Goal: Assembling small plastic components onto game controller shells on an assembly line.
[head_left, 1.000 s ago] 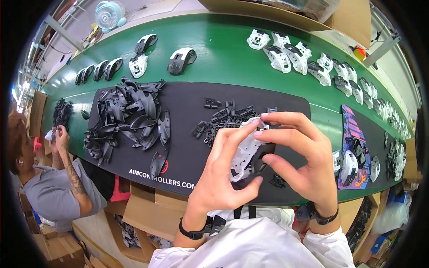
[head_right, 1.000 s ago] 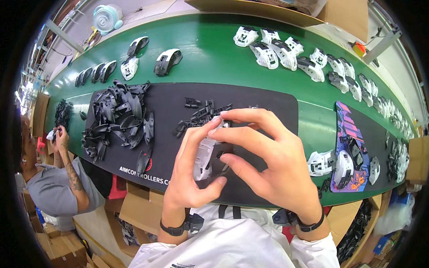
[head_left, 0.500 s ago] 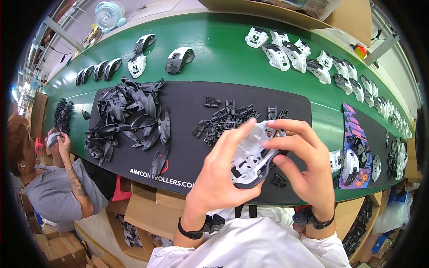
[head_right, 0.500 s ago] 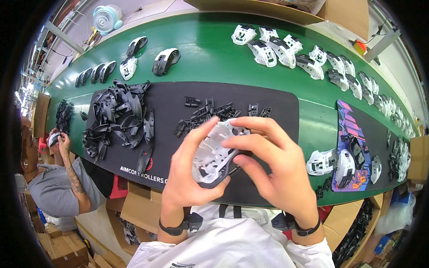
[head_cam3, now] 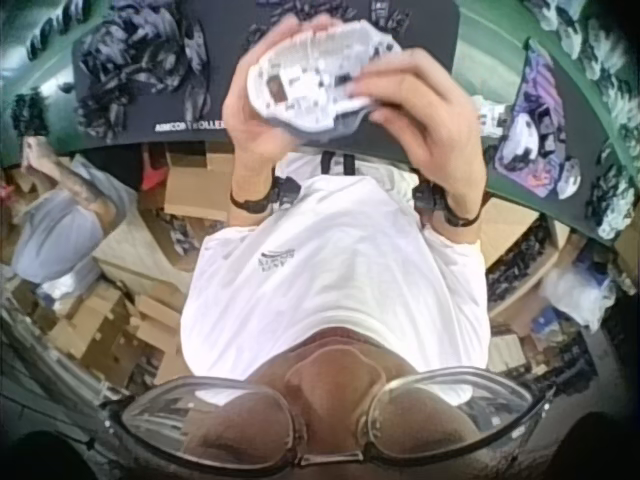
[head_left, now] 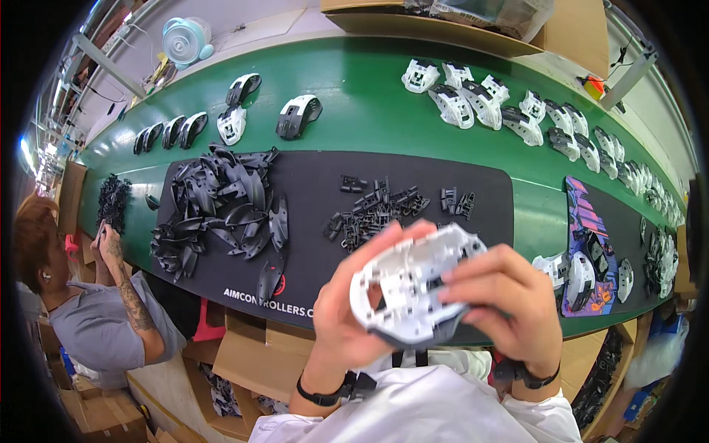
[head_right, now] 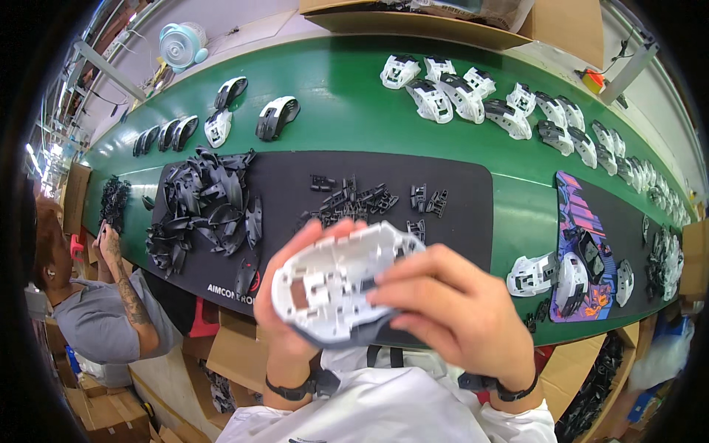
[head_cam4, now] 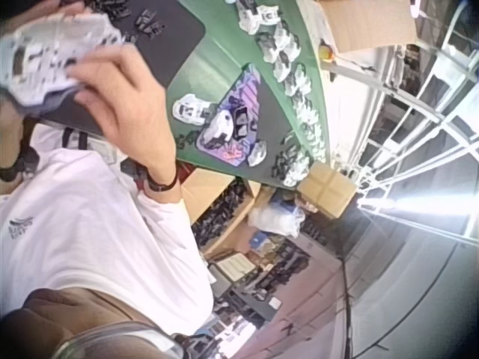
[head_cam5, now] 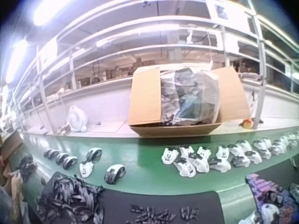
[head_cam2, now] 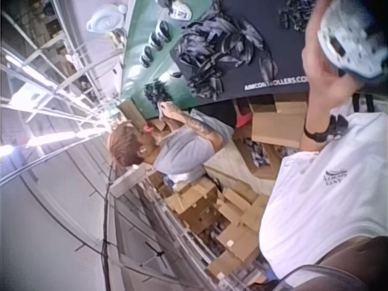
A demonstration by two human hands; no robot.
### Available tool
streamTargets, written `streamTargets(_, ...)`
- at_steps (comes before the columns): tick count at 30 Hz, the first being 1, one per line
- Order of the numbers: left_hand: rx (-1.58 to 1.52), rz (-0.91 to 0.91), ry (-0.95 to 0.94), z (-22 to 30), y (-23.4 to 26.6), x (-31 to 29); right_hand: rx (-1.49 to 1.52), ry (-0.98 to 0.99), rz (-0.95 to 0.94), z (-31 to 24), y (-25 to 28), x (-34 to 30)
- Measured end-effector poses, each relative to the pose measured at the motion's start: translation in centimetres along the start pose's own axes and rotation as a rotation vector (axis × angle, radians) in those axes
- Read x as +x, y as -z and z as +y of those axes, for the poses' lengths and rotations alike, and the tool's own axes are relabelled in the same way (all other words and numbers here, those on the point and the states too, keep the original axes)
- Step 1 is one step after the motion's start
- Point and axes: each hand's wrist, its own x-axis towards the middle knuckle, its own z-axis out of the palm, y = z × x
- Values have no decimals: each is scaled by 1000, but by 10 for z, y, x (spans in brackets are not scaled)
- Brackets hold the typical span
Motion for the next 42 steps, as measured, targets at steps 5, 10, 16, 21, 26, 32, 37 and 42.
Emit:
streamTargets(5, 584, -176, -372, -8, 19, -14, 210, -144, 42, 23, -33, -17)
streamTargets(10, 473, -95, -196, 12, 20, -20, 270, -165, -9, 12, -38, -8)
streamTargets(16, 299, -257, -284, 19, -2, -29, 283, 24, -10, -4, -18, -5)
streamTargets(21, 447, -133, -380, -13, 18, -14, 690, -364, 91, 25, -49, -11)
streamTargets(26, 490, -54, -279, 0, 12, -7, 807, -446, 93, 28, -55, -4)
streamTargets(32, 480, -170, -349, 13, -1, -4, 826, -359, 128, 14, -47, -2)
streamTargets(37, 492, -209, -344, 10, -12, -11, 446, -54, 127, 19, -42, -5)
streamTargets(42, 492, -50, -335, -9, 0, -10, 743, -406, 172, 24, -58, -3)
